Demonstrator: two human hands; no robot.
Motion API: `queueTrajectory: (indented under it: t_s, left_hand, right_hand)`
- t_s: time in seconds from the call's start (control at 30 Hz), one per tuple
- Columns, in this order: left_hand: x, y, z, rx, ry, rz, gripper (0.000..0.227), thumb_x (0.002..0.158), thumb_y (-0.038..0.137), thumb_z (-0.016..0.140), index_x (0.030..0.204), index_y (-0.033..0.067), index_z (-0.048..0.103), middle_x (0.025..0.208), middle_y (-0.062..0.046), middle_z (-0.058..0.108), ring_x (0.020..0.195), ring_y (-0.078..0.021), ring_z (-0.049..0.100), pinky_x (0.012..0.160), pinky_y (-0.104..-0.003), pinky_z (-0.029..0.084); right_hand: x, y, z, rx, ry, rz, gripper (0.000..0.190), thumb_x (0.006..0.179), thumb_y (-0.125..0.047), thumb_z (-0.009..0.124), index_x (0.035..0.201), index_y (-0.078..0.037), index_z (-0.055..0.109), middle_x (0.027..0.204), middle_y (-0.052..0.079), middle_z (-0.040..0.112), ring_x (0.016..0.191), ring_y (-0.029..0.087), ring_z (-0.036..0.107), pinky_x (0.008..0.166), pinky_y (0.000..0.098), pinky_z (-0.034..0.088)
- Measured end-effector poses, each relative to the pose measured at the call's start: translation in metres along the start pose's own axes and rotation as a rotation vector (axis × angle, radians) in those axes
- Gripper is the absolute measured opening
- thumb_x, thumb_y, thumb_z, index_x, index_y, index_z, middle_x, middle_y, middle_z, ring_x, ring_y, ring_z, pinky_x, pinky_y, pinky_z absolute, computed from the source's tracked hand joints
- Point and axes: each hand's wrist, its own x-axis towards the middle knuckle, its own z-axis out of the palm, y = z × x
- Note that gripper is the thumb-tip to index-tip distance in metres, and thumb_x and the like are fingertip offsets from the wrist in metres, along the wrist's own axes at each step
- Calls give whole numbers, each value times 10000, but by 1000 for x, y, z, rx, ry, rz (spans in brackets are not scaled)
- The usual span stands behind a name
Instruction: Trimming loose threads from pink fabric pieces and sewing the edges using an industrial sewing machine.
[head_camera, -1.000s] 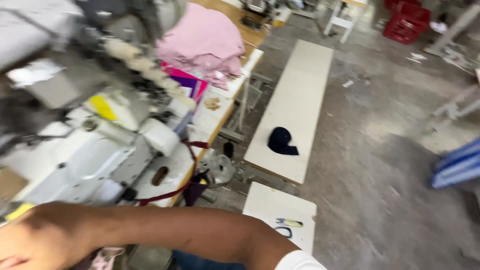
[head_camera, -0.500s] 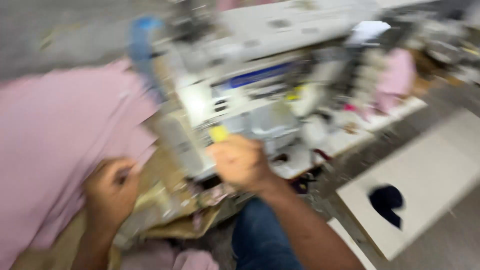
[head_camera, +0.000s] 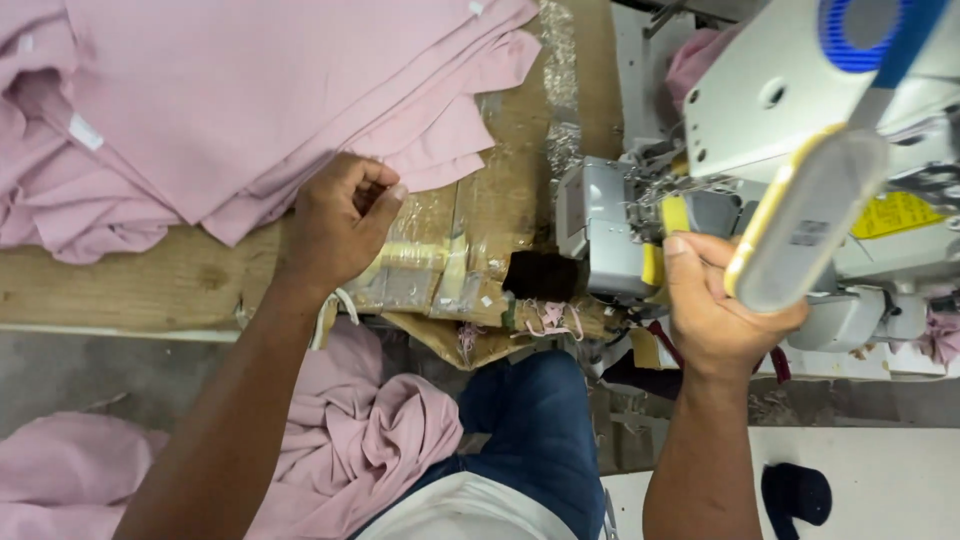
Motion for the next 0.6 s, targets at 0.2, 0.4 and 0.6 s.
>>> queueTrajectory:
  t_s: [0.2,0.4,0.6]
  left_hand:
    - [-2,-16,4,-2,13,95,100,971,35,738,1023,15,656,988,-124,661,739,-159,609,636,-279,562]
    - [-3,-22,7,-15,26,180,105,987,6,743,1009,2,640,980,-136,641,751,-173,582,628,-286,534]
    - [-5,-26,10,-10,35,221,114,988,-33,748,1008,-15,637,963,-143,636,764,-179,599,659,-288,557]
  right_hand:
    - [-2,14,-6,91,-54,-104,23,1000,161,721,985,174,734,613,26,394,568,142,370,578,287,372]
    - [-5,19,-4,132,-76,-104,43,1061,183,699,1072,224,707,654,16,326,621,148,373,608,307,341]
    - [0,29,1,169,-100,-115,94,1054,315,656,1054,234,703,679,107,490,603,173,478,556,284,446]
